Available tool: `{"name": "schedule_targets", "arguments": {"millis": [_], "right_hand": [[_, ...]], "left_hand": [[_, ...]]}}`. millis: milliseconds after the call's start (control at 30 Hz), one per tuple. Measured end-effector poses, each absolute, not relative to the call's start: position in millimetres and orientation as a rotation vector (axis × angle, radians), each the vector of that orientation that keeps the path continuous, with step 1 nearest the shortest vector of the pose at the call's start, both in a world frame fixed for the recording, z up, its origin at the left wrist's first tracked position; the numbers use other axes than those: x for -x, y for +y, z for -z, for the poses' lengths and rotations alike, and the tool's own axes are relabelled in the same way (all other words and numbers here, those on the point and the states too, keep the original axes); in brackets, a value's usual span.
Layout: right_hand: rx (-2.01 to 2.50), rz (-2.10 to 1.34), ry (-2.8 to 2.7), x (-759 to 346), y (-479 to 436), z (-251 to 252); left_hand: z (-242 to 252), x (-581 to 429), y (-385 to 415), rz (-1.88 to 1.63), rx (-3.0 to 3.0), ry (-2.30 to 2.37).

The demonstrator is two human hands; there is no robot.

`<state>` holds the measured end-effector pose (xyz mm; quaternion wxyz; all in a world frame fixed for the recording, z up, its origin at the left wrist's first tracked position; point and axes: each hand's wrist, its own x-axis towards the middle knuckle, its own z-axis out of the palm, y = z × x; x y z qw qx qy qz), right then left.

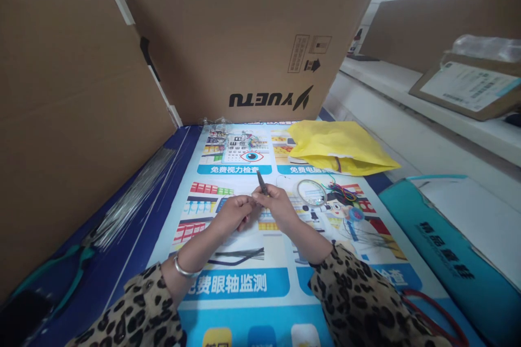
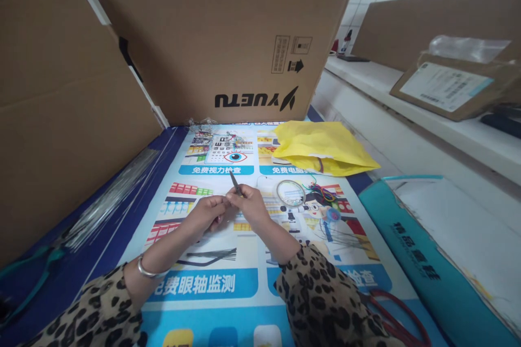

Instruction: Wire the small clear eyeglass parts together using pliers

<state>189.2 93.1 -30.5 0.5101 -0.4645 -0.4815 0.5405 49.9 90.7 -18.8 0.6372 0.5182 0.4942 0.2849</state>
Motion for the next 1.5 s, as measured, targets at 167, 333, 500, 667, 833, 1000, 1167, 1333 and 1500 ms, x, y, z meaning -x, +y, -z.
{"name": "schedule_targets", "arguments": {"millis": [167,333,500,667,833,1000,1167,1333,1500], "right_hand": [[1.059,-1.317,-1.089,-183,91,32],[1.019,-1.318,-1.043,-180,91,32],[1.035,-1.327,-1.069,-179,92,35],[1.17,-1.086,-1.368,-194,94,32],[1.456,-0.502,-1.836,-220,98,32],[1.497,0.084,-2.191,-228,96,36],[1.481,0.381,-2.336,-225,93,32],[1.457,0.568,-2.376,-227,91,28],[1.425,0.638,-2.385,-226,89,25]], "left_hand": [[21,-51,90,-0.694,-1.109,1.095],[24,-51,89,-0.726,-1.1,1.08],[25,-51,89,-0.757,-1.153,1.098],[25,-49,91,-0.798,-1.207,1.162],[28,-43,98,-0.924,-1.326,1.252],[33,-40,101,-0.954,-1.51,1.309],[34,-40,101,-0.942,-1.614,1.341],[32,-40,100,-0.909,-1.576,1.345],[29,-41,98,-0.902,-1.512,1.331]]}}
